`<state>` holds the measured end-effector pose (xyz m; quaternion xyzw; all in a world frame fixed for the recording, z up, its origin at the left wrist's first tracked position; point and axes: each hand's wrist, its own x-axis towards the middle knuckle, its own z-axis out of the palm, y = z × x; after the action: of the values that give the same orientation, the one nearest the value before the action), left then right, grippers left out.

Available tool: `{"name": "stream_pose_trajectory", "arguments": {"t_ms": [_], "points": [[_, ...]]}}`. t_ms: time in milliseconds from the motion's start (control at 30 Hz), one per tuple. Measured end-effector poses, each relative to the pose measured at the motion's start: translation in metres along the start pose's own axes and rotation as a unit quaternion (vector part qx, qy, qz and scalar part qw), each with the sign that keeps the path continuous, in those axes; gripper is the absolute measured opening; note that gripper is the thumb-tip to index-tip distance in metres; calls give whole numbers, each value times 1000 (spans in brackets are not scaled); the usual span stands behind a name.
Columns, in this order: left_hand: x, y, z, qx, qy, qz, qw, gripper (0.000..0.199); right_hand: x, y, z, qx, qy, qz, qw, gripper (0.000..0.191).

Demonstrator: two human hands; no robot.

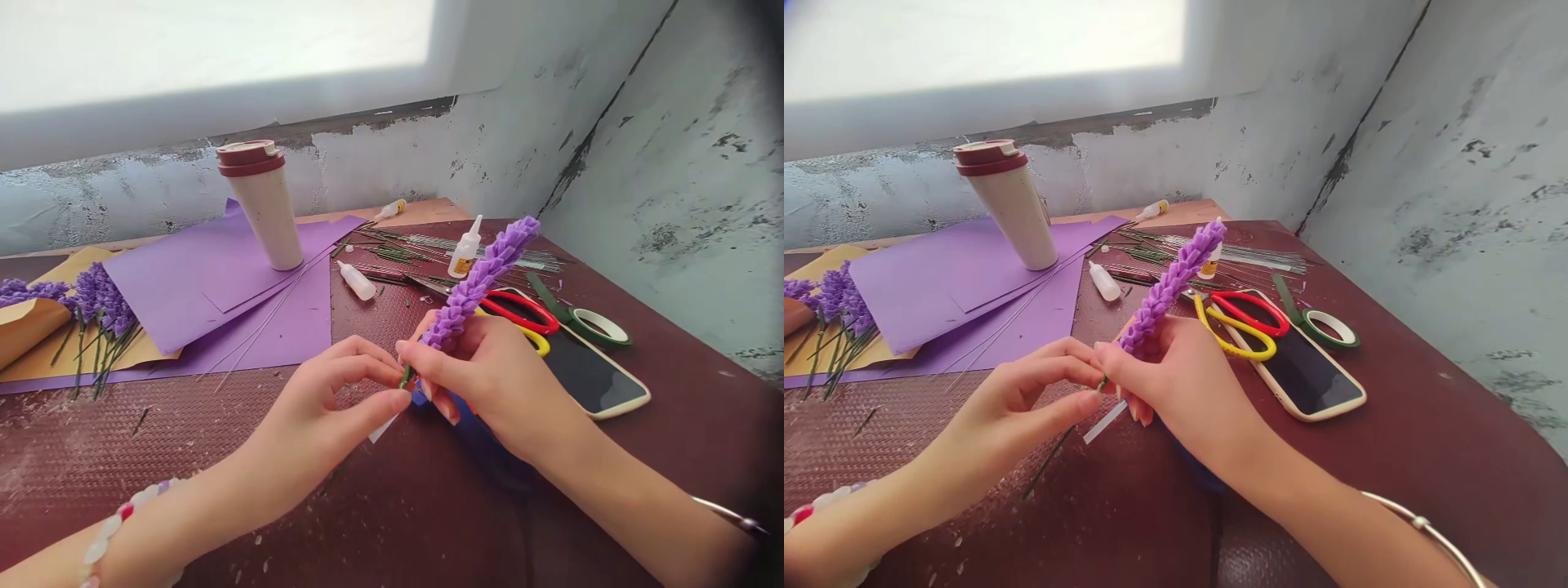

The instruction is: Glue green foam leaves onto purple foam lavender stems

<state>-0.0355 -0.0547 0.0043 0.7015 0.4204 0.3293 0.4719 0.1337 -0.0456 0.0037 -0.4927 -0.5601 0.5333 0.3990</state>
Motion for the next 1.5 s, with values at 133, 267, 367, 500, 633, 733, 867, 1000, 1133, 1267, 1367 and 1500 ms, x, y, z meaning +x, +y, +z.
{"name": "stream_pose_trajectory", "arguments": {"t_ms": [133, 267, 367, 500, 633, 733, 867, 1000, 1133, 1267, 1367, 1500], "points": [[-4, -6, 4, 198, 55, 157, 966, 7, -2, -1, 3, -21, 6, 1, 1000, 25], [-6, -11, 6, 322, 114, 263, 902, 6, -3, -2, 2, -36, 11, 1, 999, 26], [-7, -9, 5, 373, 157, 292, 867, 6, -3, -2, 1, -47, 24, -6, 999, 27], [-7, -5, 3, 429, 180, 342, 816, 13, -2, -3, 2, -48, 27, -10, 998, 30], [-7, -6, 4, 463, 173, 365, 789, 15, -1, -4, 3, -29, 20, -9, 999, 33], [-8, -7, 5, 469, 173, 378, 779, 17, -2, -4, 3, -22, 18, -7, 1000, 34], [-9, -5, 4, 451, 175, 368, 794, 17, -3, -4, 4, -22, 22, -6, 999, 35], [-6, -3, 4, 378, 167, 320, 852, 13, -3, -5, 4, -13, 20, -8, 1000, 34], [-3, 0, 3, 263, 122, 212, 933, 15, -4, -4, 3, -1, 13, 0, 1000, 30], [-2, 2, 0, 102, 52, 85, 990, 18, -3, -2, 2, 27, 8, 5, 1000, 28], [-2, 2, -1, 59, 43, 64, 995, 21, -3, -2, 2, 32, 15, 8, 999, 28], [-3, 2, 0, 124, 63, 106, 985, 18, -4, -2, 3, 30, 6, 11, 999, 26]]}}
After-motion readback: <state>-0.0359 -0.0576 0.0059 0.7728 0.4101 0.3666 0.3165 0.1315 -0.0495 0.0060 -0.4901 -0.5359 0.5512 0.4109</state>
